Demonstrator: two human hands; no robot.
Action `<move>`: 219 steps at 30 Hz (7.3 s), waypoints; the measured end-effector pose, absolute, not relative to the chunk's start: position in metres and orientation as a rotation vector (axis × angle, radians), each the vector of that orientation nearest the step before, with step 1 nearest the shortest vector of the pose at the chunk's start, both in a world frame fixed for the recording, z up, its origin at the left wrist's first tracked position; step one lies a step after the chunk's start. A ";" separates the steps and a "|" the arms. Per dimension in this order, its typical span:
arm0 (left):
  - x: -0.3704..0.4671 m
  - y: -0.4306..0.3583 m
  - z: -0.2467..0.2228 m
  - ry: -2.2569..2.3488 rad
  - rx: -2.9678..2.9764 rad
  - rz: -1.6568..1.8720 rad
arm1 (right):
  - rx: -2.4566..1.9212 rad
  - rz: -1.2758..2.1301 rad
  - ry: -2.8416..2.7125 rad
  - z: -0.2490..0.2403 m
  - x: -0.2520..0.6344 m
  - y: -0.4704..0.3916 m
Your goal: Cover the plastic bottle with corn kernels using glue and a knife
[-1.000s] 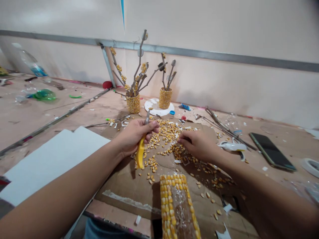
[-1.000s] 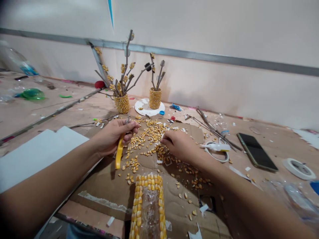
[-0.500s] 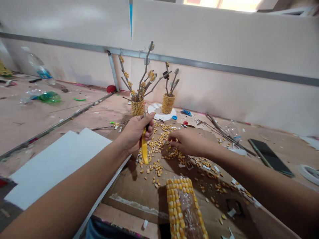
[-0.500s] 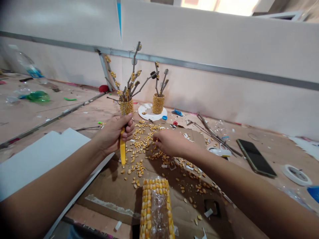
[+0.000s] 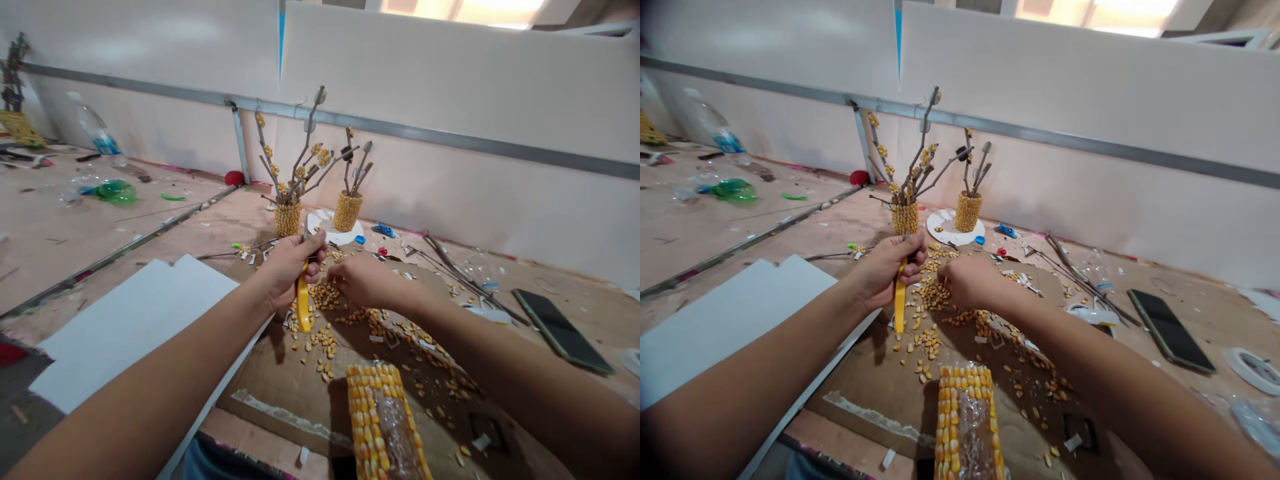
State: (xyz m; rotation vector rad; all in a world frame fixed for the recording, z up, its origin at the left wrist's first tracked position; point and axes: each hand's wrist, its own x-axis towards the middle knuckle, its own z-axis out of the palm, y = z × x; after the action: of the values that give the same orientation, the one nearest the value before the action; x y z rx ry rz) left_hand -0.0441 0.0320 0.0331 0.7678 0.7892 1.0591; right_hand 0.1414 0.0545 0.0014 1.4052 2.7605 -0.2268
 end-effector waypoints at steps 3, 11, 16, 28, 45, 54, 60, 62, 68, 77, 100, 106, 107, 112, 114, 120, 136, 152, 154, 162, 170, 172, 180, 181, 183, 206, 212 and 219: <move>-0.042 0.031 0.033 0.795 0.767 1.066 | 1.431 -0.180 2.727 -0.001 0.142 0.056; -0.041 0.032 0.032 0.879 0.806 1.006 | 1.450 -0.077 2.661 0.005 0.131 0.046; -0.041 0.030 0.027 0.862 0.830 0.962 | 1.404 -0.073 2.622 0.013 0.127 0.043; -0.040 0.030 0.026 0.963 0.907 0.890 | 1.359 -0.373 2.674 0.019 0.133 0.050; -0.023 0.003 0.002 0.831 1.085 0.654 | 1.504 -0.901 3.440 0.003 0.192 -0.011; -0.022 0.003 0.003 0.861 1.139 0.567 | 1.119 -0.783 3.674 0.000 0.203 -0.006; -0.023 0.005 0.004 0.835 1.107 0.577 | 1.038 -0.291 3.753 -0.014 0.202 -0.006; -0.024 0.005 0.004 0.825 1.102 0.589 | 1.101 -0.251 3.765 -0.018 0.200 -0.007; -0.023 0.004 0.003 0.834 1.140 0.580 | 1.226 -0.345 3.727 -0.021 0.198 -0.011; -0.024 0.005 0.001 0.947 1.230 0.518 | 1.080 -0.408 3.708 -0.026 0.201 -0.006; -0.022 0.003 0.005 0.827 1.073 0.605 | 1.667 -2.178 3.113 -0.033 0.190 -0.006; -0.023 0.002 0.001 0.779 0.927 0.579 | 1.969 -2.288 2.964 -0.042 0.186 -0.005; -0.023 0.001 0.001 0.783 0.934 0.572 | 1.985 -2.309 2.949 -0.042 0.186 -0.005; -0.022 -0.001 -0.001 0.810 0.982 0.532 | 2.050 -2.259 2.974 -0.040 0.181 -0.009; -0.021 -0.001 -0.002 0.821 0.987 0.523 | 2.061 -2.125 3.078 -0.039 0.180 -0.012; -0.020 -0.001 -0.002 0.812 1.012 0.562 | 1.792 -1.025 3.684 -0.040 0.181 -0.014; -0.020 -0.003 -0.005 0.782 1.107 0.494 | 1.572 -0.034 3.820 -0.041 0.181 -0.019; -0.020 -0.005 -0.006 0.765 1.123 0.463 | 1.537 0.053 3.884 -0.039 0.179 -0.019; -0.020 -0.005 -0.007 0.771 1.127 0.451 | 1.532 0.071 3.895 -0.038 0.178 -0.020; -0.020 -0.008 -0.003 0.759 1.113 0.435 | 1.654 -0.032 3.829 -0.034 0.177 -0.025; -0.023 -0.002 -0.002 0.743 1.090 0.418 | 1.767 -0.120 3.832 -0.037 0.169 -0.028; -0.023 -0.003 -0.001 0.726 1.098 0.404 | 1.862 -0.168 3.793 -0.039 0.170 -0.026; -0.026 0.001 0.003 0.624 1.003 0.520 | 2.065 -0.255 3.694 -0.043 0.180 -0.015; -0.027 0.003 0.003 0.635 0.999 0.545 | 2.030 -0.273 3.714 -0.043 0.179 -0.016; -0.028 0.007 0.002 0.664 1.008 0.563 | 1.952 -0.327 3.761 -0.043 0.177 -0.019; -0.024 0.007 0.001 0.867 1.310 0.612 | 1.303 0.342 3.703 -0.017 0.191 -0.030; -0.022 0.006 0.002 0.829 1.282 0.568 | 1.109 0.539 3.558 -0.007 0.199 -0.030; -0.025 0.003 0.007 0.816 1.323 0.493 | 0.912 -0.522 3.433 0.043 0.211 -0.051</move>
State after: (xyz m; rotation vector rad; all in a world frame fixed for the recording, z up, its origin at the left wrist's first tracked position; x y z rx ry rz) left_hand -0.0249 0.0030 0.0069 1.3232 0.8162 0.4931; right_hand 0.2112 -0.0515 0.0429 0.9121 3.4326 -0.5223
